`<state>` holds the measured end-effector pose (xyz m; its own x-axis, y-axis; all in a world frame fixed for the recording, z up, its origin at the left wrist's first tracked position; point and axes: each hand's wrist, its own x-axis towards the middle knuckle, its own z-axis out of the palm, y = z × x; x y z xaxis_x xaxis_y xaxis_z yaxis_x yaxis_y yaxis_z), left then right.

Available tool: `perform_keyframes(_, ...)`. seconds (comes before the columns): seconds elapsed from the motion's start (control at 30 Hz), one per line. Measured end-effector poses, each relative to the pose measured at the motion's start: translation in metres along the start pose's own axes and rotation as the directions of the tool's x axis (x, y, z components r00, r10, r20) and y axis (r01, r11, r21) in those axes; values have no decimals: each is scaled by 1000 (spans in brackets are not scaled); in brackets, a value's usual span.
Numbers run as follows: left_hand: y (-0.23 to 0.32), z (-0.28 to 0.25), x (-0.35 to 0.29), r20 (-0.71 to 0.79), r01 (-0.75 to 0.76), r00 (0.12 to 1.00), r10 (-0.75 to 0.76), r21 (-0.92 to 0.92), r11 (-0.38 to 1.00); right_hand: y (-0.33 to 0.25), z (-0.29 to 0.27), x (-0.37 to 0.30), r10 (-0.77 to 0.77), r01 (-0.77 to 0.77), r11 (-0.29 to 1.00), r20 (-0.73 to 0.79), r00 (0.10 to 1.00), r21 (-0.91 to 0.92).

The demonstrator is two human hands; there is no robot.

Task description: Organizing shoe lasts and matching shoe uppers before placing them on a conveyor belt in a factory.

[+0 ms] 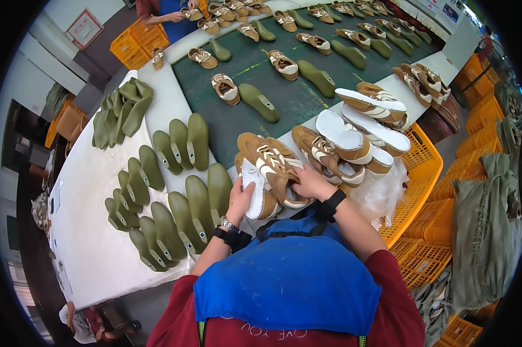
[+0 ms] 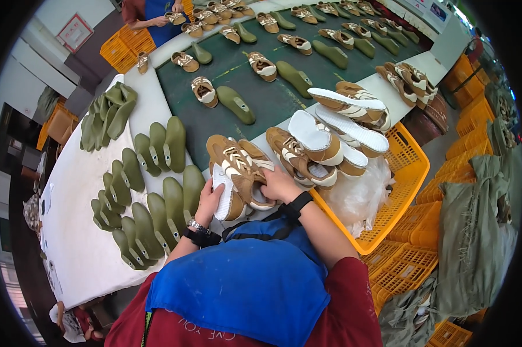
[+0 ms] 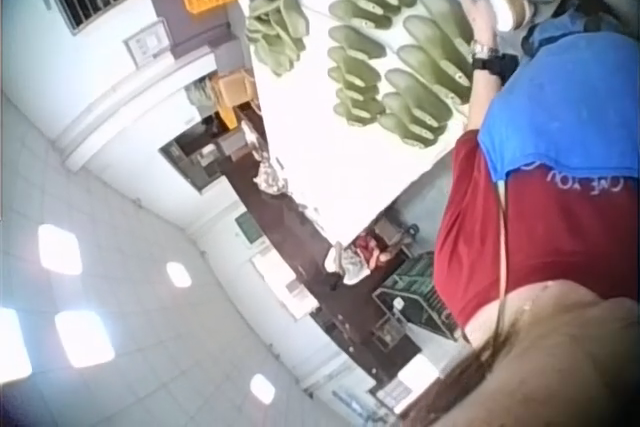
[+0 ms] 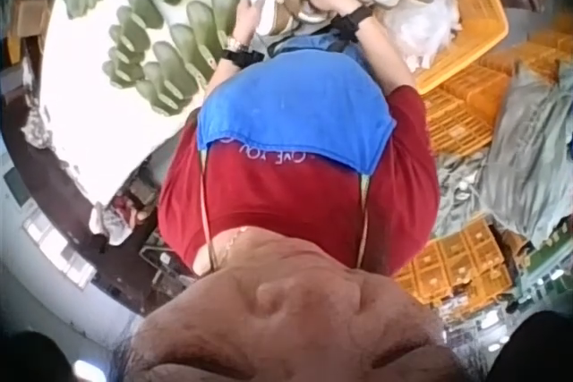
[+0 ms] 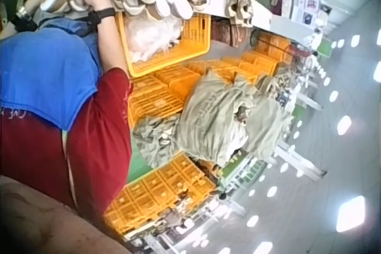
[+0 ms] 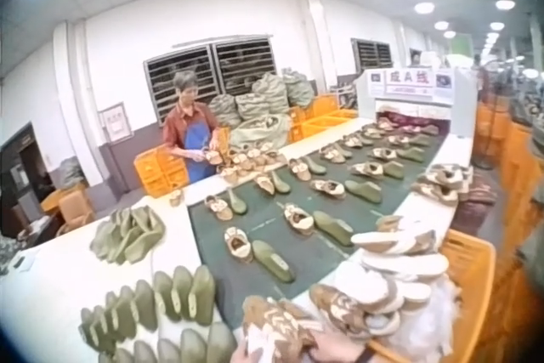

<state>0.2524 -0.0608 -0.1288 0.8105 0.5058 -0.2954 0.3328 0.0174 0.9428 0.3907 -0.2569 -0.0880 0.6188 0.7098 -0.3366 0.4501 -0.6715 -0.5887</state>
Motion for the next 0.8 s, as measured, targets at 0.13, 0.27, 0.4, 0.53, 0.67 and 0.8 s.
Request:
perform_keyframes(0.13, -5, -13, -5, -81, 34, 996, -45, -127, 991, -16, 0, 3, -32, 33, 999, 173, 984, -4)
perform_keyframes(0.27, -18, -56, -21, -56, 65, 996, -70, -85, 994, -50, 7, 6, -151, 143, 989, 326, 933, 48)
perform_keyframes(0.4, -17, -52, -38, -194, -101, 973, 124, 123, 987, -52, 8, 7, -190, 173, 981, 235, 953, 93)
perform_keyframes(0.53, 22, -43, -44, -258, -223, 881, 396, 513, 829, -38, 11, -1, -270, 270, 963, 6, 963, 26)
perform_keyframes(0.67, 84, -36, -45, -235, -396, 807, 542, 465, 792, -42, 2, -7, -372, 320, 799, 0, 928, 510)
perform_keyframes(0.8, 133, -15, -34, 201, -630, 691, 695, 639, 442, -30, -21, -26, -334, 378, 861, -181, 925, 341)
